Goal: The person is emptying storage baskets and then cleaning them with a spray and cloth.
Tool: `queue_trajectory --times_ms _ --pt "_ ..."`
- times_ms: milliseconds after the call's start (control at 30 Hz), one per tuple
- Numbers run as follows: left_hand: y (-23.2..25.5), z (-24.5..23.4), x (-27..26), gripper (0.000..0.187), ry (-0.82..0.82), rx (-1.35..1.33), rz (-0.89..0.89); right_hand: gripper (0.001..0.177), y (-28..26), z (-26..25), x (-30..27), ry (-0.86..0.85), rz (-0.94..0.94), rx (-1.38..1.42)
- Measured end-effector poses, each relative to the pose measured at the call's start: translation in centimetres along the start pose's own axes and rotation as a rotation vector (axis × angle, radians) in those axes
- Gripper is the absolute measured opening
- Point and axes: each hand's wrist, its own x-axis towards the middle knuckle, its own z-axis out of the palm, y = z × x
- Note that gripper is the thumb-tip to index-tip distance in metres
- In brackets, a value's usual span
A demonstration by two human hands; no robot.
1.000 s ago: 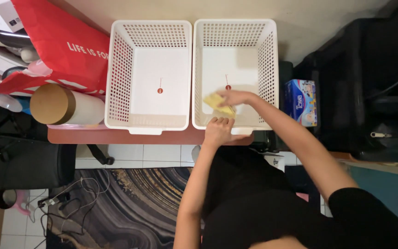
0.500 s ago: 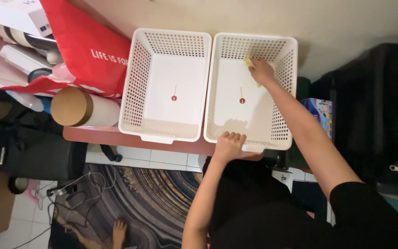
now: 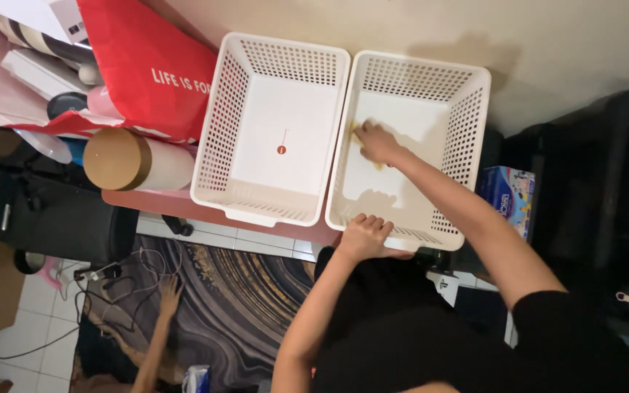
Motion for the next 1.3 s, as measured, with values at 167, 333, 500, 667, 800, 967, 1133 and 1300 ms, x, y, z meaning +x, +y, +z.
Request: queue_trajectory --times_ms 167,333,500,667,800,967,1133,1300 --pt "-0.5 0.6 0.1 0.073 0.022 -0.004 0.03 0.062 -2.9 2.5 -8.2 -0.232 -0.412 -0.006" --pt "-0.4 -1.0 0.9 0.072 0.087 0.024 0.095 0.034 -3.8 1.1 -12.1 -0.367 -0.557 -0.064" --pt "-0.3 0.6 -0.1 0.073 0.055 0.038 0.092 0.028 -1.7 -1.7 -11.3 -0.442 -0.653 -0.168" --pt "-0.3 0.4 -0.1 0.07 -0.029 0.04 0.034 0.029 4.5 -2.9 -7.2 -0.392 -0.579 -0.164" --pt "0.1 0.6 -0.5 0.068 -0.044 0.027 -0.006 0.038 7.6 -5.0 -4.7 -0.113 -0.224 -0.285" --pt "0.5 -0.2 0.1 0.067 -0.038 0.014 -0.043 0.05 10.6 -5.6 -1.2 0.135 -0.05 0.013" --pt "0.9 -0.7 0.4 0.07 -0.097 -0.006 -0.088 0.036 8.9 -6.6 0.6 0.398 -0.048 0.064" --pt "0.7 -0.1 0.0 0.071 -0.08 -0.007 -0.095 0.038 7.5 -5.7 1.4 0.41 -0.056 -0.059"
